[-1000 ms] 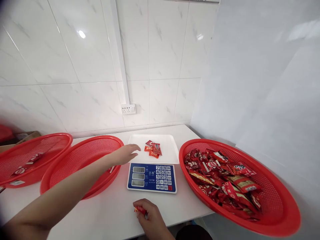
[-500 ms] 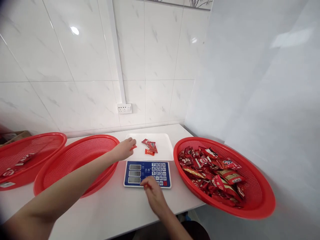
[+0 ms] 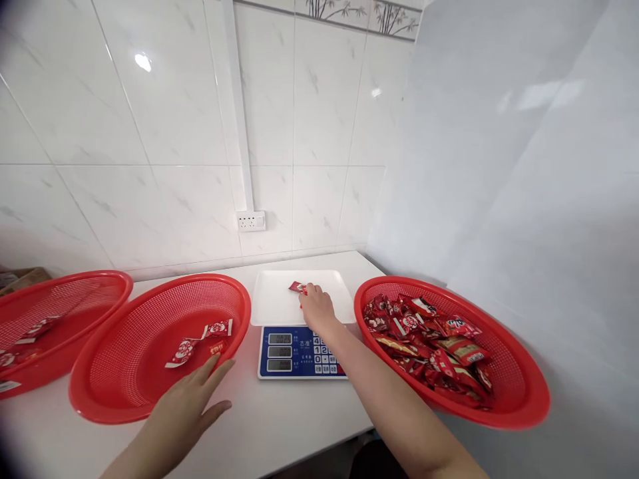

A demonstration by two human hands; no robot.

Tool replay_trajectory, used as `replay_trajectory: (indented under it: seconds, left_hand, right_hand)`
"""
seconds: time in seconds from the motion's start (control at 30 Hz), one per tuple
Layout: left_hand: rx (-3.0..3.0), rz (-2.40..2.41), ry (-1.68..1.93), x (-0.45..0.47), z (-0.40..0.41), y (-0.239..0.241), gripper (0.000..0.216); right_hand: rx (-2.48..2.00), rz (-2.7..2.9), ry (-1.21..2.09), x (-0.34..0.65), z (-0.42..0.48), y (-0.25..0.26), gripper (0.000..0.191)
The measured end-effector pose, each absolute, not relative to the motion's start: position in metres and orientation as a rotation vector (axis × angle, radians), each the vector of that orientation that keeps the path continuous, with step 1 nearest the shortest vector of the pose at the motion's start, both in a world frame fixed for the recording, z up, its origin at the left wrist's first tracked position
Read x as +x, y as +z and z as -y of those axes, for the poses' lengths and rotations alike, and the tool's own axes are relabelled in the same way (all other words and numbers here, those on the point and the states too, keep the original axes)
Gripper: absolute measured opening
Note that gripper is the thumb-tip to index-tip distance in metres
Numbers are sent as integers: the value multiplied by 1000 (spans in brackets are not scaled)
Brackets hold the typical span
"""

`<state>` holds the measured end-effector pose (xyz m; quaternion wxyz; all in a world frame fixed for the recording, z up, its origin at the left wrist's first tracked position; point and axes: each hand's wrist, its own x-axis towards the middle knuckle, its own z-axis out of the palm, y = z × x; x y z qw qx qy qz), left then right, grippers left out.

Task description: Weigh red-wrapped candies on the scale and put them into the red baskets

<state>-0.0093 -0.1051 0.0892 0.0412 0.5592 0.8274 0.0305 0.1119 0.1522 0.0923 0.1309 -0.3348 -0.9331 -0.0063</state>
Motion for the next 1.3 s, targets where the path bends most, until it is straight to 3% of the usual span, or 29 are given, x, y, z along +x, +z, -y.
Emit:
replay_trajectory:
  seconds: [0.27,0.47,0.67,0.93,1.07,1.17,1.3]
  left_hand:
    - [1676,-2608,137,-15,98,78,46]
    - [1720,-2623,194,-26,93,71,53]
    - [1741,-2643,185,-25,80,75,42]
    - [1786,-2621,108,-21,67,80,44]
    - [1797,-2584,101,-22,67,81,44]
    - [1791,-2590,165,-25,70,76,42]
    - [1855,-2602,323,-27,73,66,40]
  right_hand:
    - [-907,2751,20,92,-138,116,22]
    - [-1166,2750,119,134,-161,102,21]
    - [-1181,2697,193,135,-159,98,21]
    - [-549,2516,570,79,-123,127,44]
    - [-1078,2505,289,92,-162,117,45]
    - [-1267,2498,290,115,-192,102,49]
    - [-1313,2502,370,132,-205,91,35]
